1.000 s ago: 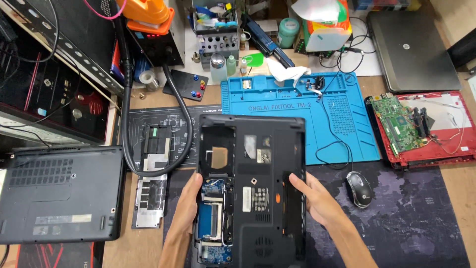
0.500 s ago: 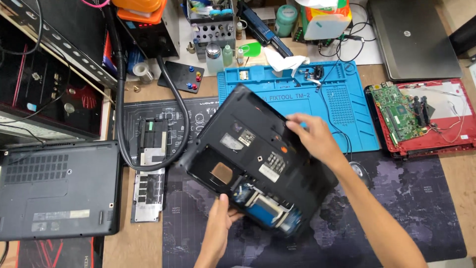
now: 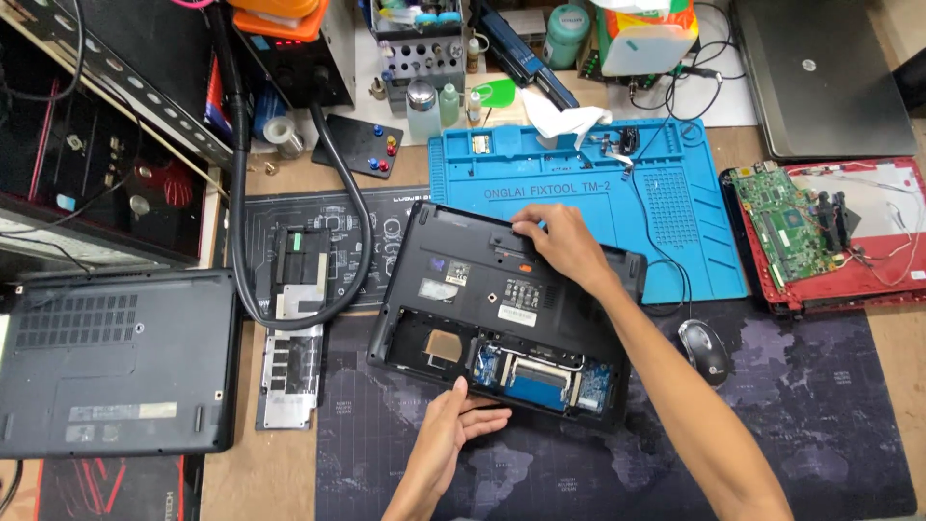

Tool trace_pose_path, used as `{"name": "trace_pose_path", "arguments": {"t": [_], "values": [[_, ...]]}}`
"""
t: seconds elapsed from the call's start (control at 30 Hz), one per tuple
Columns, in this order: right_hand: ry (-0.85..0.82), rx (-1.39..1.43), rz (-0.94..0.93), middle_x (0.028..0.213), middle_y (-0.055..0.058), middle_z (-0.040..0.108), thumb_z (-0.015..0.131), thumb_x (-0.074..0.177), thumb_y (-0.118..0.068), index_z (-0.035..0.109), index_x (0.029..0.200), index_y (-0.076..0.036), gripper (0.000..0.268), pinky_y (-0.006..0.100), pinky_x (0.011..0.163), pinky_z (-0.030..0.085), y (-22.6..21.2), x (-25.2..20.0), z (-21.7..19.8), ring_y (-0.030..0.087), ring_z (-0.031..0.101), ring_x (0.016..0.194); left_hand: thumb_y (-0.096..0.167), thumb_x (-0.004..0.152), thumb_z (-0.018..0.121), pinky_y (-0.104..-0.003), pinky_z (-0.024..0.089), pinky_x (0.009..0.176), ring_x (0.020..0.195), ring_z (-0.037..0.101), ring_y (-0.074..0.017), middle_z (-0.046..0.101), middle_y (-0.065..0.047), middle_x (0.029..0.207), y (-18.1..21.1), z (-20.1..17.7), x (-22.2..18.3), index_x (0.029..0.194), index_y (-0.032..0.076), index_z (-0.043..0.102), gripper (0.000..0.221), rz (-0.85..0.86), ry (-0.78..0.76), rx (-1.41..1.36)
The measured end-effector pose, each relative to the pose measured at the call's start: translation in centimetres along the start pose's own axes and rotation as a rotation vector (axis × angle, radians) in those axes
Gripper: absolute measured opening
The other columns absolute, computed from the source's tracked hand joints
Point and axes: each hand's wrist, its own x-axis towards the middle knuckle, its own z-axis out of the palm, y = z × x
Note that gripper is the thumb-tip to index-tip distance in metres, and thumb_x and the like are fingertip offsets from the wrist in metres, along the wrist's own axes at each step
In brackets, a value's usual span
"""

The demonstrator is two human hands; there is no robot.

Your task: Disassembling a laptop by removing screws and internal components for repair

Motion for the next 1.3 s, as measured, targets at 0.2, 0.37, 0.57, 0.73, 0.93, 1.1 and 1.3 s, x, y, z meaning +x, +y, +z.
{"name": "trace_pose_path", "arguments": {"t": [0.2,0.37,0.57,0.73,0.93,1.1,1.3], "values": [[0.049,0.032,0.011,0.111,0.007,0.077,0.058,0.102,-0.023,0.078,0.103,-0.008,0.025,0.044,0.086,0.054,0.7,0.0,1.3,0.027,0.07,0.104,0.041,0.095,0.049,-0.042,0.066,0.082,0.092,0.079,-0.0404,0.075,-0.032,0.108,1.9,-1.1,0.0,0.112,-0.015,0.063,0.06,-0.054,0.038,0.177],[0.158,-0.043,-0.045,0.102,0.011,0.075,0.06,0.102,-0.018,0.076,0.107,-0.005,0.021,0.045,0.081,0.054,2.1,0.2,3.0,0.03,0.069,0.096,0.045,0.096,0.045,-0.037,0.065,0.058,0.084,0.079,-0.0337,0.08,-0.027,0.106,2.4,-1.4,0.4,0.115,-0.009,0.065,0.061,-0.085,0.014,0.335],[0.211,-0.223,-0.184,0.083,0.016,0.074,0.061,0.102,-0.012,0.076,0.097,0.0,0.021,0.045,0.076,0.049,2.7,0.3,4.1,0.036,0.061,0.08,0.048,0.098,0.04,-0.03,0.059,0.049,0.066,0.075,-0.0278,0.081,-0.023,0.099,3.3,-1.8,0.1,0.109,-0.008,0.07,0.064,-0.131,-0.016,0.463],[0.242,-0.183,-0.111,0.113,0.015,0.072,0.054,0.105,-0.028,0.069,0.127,-0.004,0.035,0.051,0.084,0.049,1.6,-2.0,4.7,0.038,0.061,0.099,0.048,0.096,0.042,-0.03,0.056,0.042,0.057,0.073,-0.0304,0.081,-0.025,0.1,3.8,-1.5,-0.3,0.118,-0.011,0.066,0.067,-0.145,-0.04,0.439],[0.238,-0.244,-0.199,0.147,0.016,0.055,0.052,0.105,-0.042,0.049,0.148,-0.003,0.058,0.055,0.117,0.03,2.0,-3.8,6.0,0.033,0.048,0.137,0.047,0.098,0.04,-0.031,0.057,0.044,0.056,0.073,-0.0308,0.078,-0.025,0.087,4.0,-2.0,0.0,0.117,-0.01,0.068,0.066,-0.15,-0.055,0.465],[0.309,-0.38,-0.276,0.146,0.018,0.055,0.049,0.108,-0.041,0.05,0.148,-0.001,0.056,0.054,0.115,0.034,1.5,-4.2,6.2,0.034,0.048,0.137,0.042,0.101,0.045,-0.026,0.057,0.054,0.063,0.076,-0.0248,0.079,-0.02,0.081,5.8,-2.2,-0.1,0.09,-0.004,0.076,0.057,-0.059,-0.116,0.589],[0.298,-0.381,-0.207,0.136,0.021,0.057,0.05,0.111,-0.039,0.053,0.147,-0.003,0.051,0.054,0.116,0.03,-0.3,-4.6,5.7,0.035,0.05,0.135,0.023,0.104,0.051,-0.033,0.065,0.051,0.062,0.078,-0.0282,0.078,-0.023,0.084,8.1,-2.3,2.5,0.101,-0.004,0.076,0.037,0.507,-0.089,0.566]]}}
